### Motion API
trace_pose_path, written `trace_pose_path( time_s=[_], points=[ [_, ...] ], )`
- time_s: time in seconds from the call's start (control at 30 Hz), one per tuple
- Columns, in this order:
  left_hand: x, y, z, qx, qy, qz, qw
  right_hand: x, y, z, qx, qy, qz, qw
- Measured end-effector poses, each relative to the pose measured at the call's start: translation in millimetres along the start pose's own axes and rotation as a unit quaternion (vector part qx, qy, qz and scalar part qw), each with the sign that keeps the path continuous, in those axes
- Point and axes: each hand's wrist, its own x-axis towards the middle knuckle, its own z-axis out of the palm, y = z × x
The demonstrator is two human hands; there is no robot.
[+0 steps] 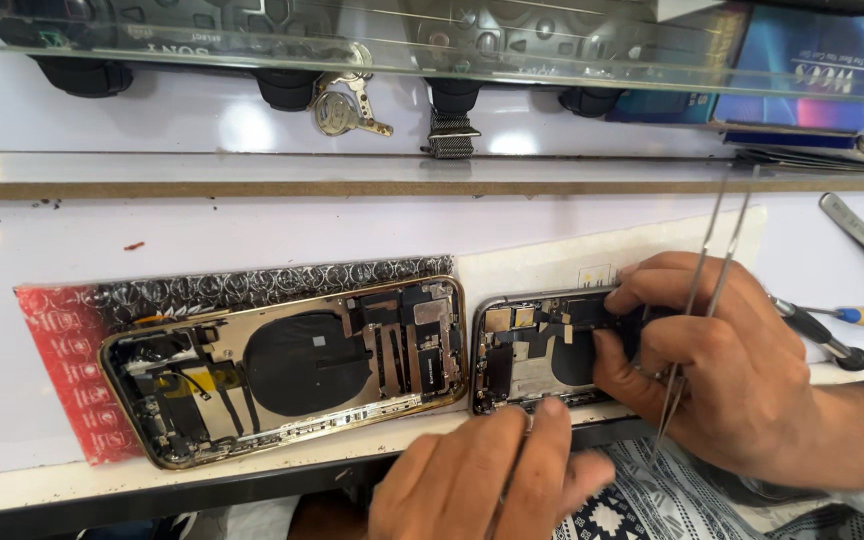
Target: The person uses tweezers to remove small components and a ribbon cable from the internal chassis of a disassembled smartphone. The person carefully lifts and detaches parts from the motherboard area and sets them aside on the workbench.
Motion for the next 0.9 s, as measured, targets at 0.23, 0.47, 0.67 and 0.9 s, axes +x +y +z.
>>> trace_pose_path(
  time_s=[0.23,0.47,0.67,0.9],
  points=[
    [54.7,7.3,-6.5,0.129,0.077,-0.059,0.987,-16.6,8.8,11.0,0.019,0.039,-0.002,0.999],
    [67.5,10.4,-9.0,0.113,0.057,-0.082,0.989,-15.9,7.1,8.4,0.027,0.039,0.001,0.999],
    [59.2,7.2,-12.2,0.045,0.035,-0.088,0.995,-24.2,17.5,8.0,0.067,0.041,-0.015,0.997],
    [60.3,3.5,-12.4,0.053,0.019,-0.050,0.997,-45.8,48.6,-16.8,0.109,-0.034,-0.124,0.986]
  ],
)
